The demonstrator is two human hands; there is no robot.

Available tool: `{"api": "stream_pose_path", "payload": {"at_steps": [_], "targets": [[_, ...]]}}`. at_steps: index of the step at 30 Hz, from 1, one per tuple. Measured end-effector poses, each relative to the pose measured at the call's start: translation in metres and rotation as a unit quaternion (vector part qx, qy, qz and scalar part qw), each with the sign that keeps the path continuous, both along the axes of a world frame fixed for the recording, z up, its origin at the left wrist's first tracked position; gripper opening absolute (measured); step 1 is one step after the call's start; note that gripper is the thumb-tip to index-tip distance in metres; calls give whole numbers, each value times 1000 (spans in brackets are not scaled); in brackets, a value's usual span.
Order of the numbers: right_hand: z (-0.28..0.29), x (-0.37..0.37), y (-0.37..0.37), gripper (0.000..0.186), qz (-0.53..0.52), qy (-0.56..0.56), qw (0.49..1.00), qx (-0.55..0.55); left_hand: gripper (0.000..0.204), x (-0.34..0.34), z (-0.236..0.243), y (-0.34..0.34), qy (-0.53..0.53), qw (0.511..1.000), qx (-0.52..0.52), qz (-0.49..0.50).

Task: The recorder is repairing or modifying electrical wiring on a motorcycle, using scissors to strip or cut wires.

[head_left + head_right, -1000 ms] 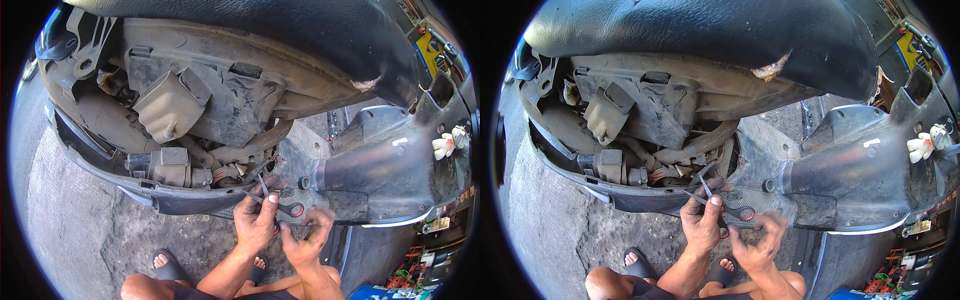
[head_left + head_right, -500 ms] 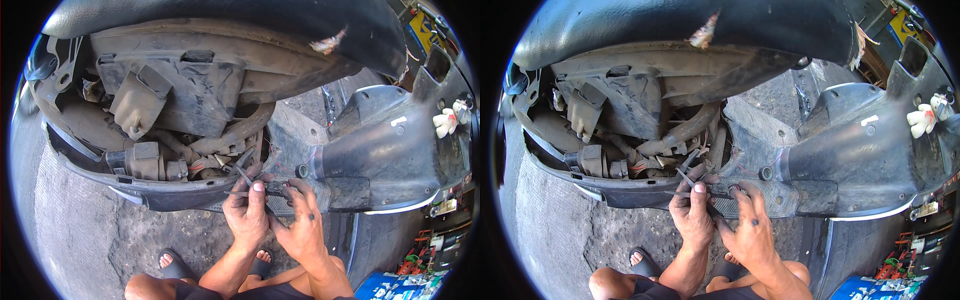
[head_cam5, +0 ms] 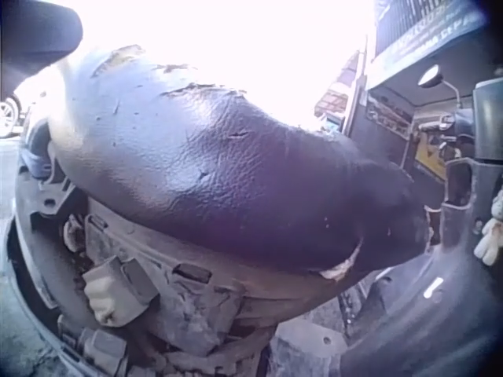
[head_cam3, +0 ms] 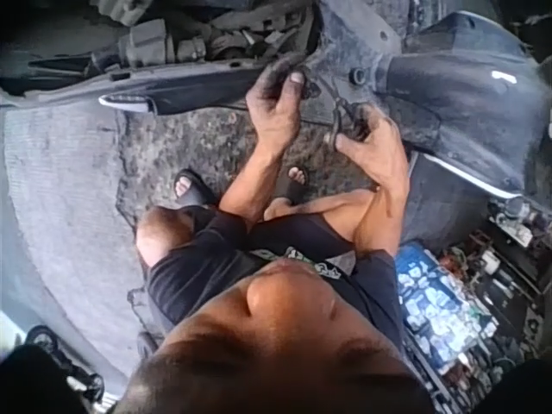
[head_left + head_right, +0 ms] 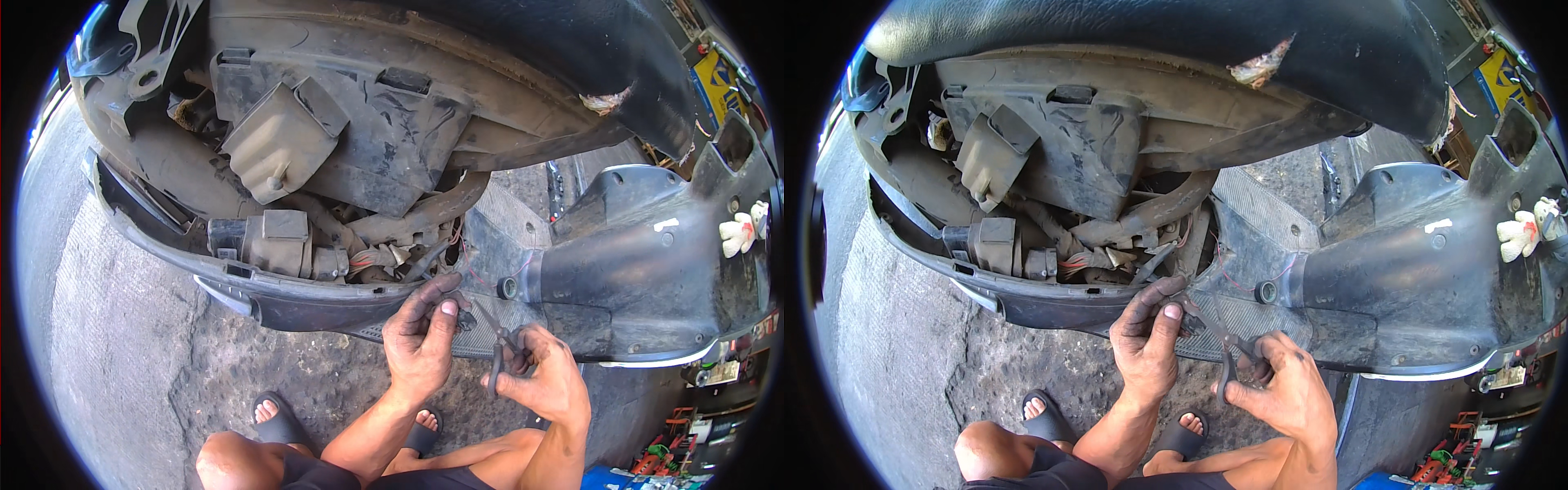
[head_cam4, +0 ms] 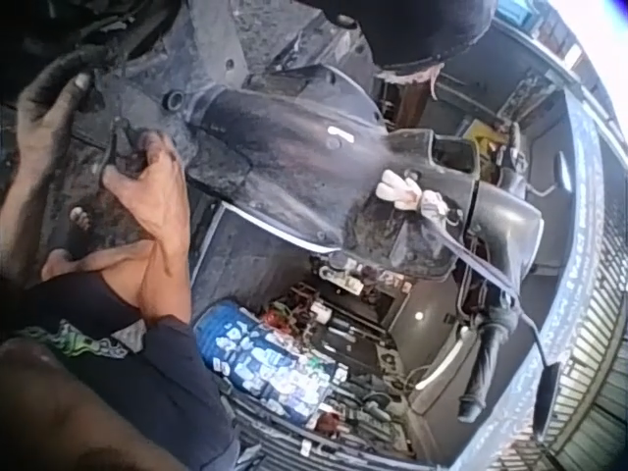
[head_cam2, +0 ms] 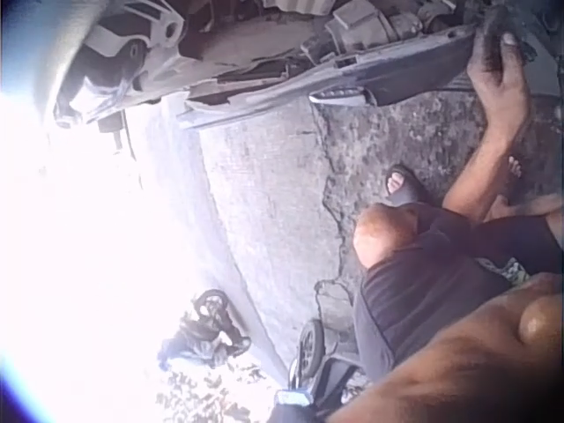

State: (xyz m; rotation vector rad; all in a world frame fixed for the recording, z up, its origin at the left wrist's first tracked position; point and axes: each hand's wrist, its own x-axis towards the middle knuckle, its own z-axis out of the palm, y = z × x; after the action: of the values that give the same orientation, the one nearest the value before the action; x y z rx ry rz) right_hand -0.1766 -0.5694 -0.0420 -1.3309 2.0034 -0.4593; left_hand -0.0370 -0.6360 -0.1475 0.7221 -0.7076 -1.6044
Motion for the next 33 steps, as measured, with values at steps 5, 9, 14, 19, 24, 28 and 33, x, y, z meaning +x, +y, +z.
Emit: {"api": "stream_pose_path", "payload": {"at_steps": [5, 9, 14, 19, 24, 28, 33], "targets": [[-7, 0, -15, 48, 45, 93, 994, 28, 34, -5, -3, -3, -137, 986, -64, 65], [-8, 7, -20, 45, 20, 82, 996, 18, 36, -4, 0, -3, -169, 979, -76, 80], [-13, 4, -19, 38, 40, 102, 992, -63, 26, 1, 4, -7, -209, 975, -70, 14], [-27, -9, -20, 37, 21, 56, 996, -65, 22, -2, -6, -15, -288, 945, -146, 52], [-57, -34, -11, 34, -18, -73, 996, -52, 22, 2, -9, -20, -263, 953, -150, -5], [-66, -43, -10, 44, -24, -162, 985, -54, 23, 0, -3, -22, -301, 936, -177, 42], [-62, -40, -11, 49, -36, -191, 980, -43, 20, 7, 2, -22, -354, 920, -160, 43]]}}
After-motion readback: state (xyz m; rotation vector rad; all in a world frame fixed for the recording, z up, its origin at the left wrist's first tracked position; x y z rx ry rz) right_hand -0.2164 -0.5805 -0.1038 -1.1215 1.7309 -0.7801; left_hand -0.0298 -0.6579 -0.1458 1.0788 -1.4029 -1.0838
